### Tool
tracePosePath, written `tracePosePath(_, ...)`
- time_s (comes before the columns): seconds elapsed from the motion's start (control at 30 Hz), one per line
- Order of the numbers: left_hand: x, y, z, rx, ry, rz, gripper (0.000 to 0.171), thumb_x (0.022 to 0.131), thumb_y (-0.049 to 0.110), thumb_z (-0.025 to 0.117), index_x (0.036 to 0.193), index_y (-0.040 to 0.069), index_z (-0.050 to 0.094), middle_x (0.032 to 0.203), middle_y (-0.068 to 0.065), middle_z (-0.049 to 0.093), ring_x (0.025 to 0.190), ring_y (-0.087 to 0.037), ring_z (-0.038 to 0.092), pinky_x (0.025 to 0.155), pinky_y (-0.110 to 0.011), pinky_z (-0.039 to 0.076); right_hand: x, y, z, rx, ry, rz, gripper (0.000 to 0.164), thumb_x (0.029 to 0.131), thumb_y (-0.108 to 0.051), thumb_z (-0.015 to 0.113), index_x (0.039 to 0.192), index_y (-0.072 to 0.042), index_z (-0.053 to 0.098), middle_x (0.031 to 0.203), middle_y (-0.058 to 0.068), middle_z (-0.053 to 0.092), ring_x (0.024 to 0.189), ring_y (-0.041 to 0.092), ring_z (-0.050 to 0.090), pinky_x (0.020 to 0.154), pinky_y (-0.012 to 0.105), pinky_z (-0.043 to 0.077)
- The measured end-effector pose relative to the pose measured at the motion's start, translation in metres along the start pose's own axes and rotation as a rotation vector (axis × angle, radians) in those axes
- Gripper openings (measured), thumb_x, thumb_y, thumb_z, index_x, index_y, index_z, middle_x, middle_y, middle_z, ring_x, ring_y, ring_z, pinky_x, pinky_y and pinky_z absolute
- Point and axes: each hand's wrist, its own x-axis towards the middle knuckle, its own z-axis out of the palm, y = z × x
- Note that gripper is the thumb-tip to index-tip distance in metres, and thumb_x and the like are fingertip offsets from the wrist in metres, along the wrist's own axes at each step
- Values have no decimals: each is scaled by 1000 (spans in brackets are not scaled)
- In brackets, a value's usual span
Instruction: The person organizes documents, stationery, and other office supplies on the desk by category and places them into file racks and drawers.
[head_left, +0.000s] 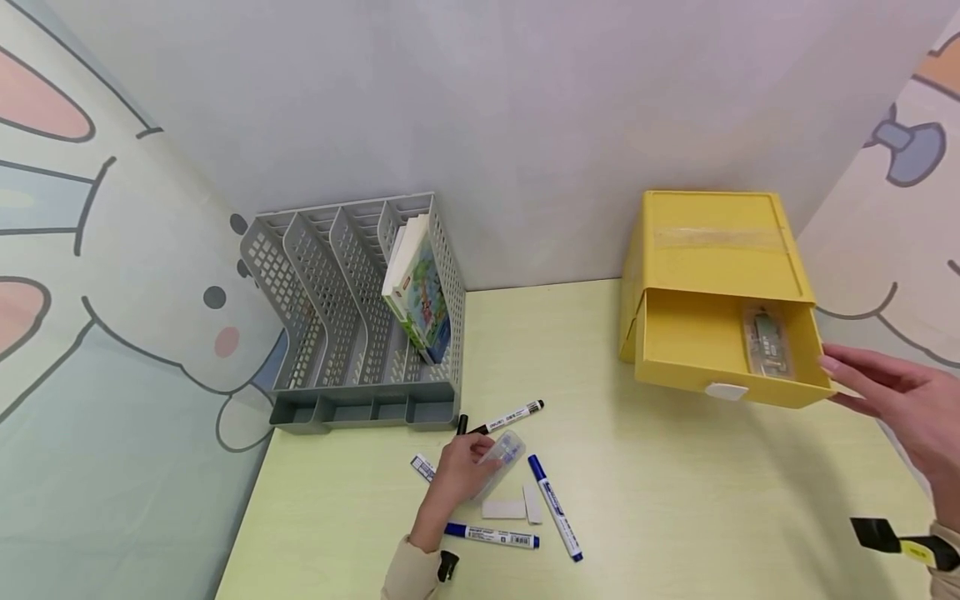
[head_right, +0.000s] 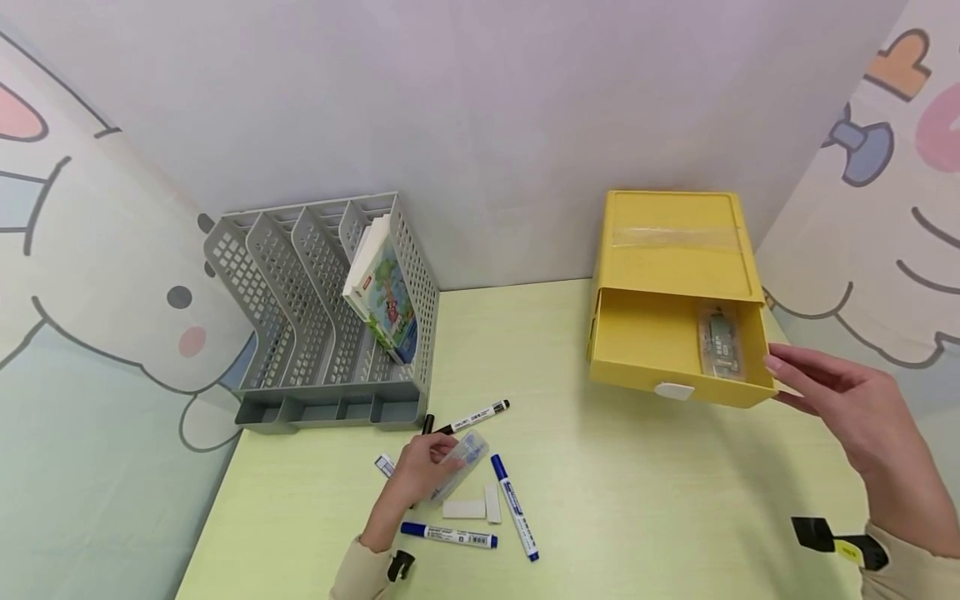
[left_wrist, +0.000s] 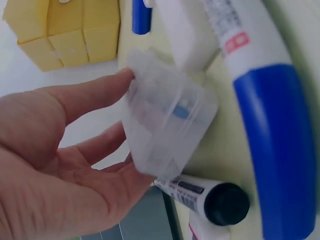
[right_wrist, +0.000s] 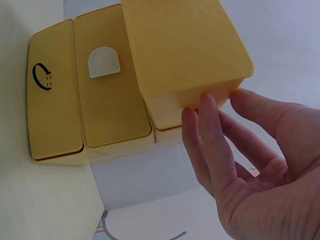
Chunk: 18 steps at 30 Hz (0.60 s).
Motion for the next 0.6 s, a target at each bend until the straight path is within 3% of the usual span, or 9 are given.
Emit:
tracePosePath(0.3, 3, -5, -16, -87, -84, -27, 25, 93, 14, 76, 114, 0, 72, 102, -7, 70, 95, -23, 69, 83, -40, 57, 0, -1, 0, 4, -4, 14, 31, 101, -15, 67, 109, -45, 66, 97, -40, 61, 78, -16, 61, 61, 13, 54)
tracePosePath(0.6, 3, -4, -18, -242, -67, -50, 34, 91, 10, 78, 119, -7, 67, 103, -12, 70, 94, -24, 69, 81, -36, 57, 0, 0, 0, 3, -5, 16, 32, 101, -14, 66, 108, -46, 65, 96, -40, 60, 77, -16, 60, 60, 13, 54)
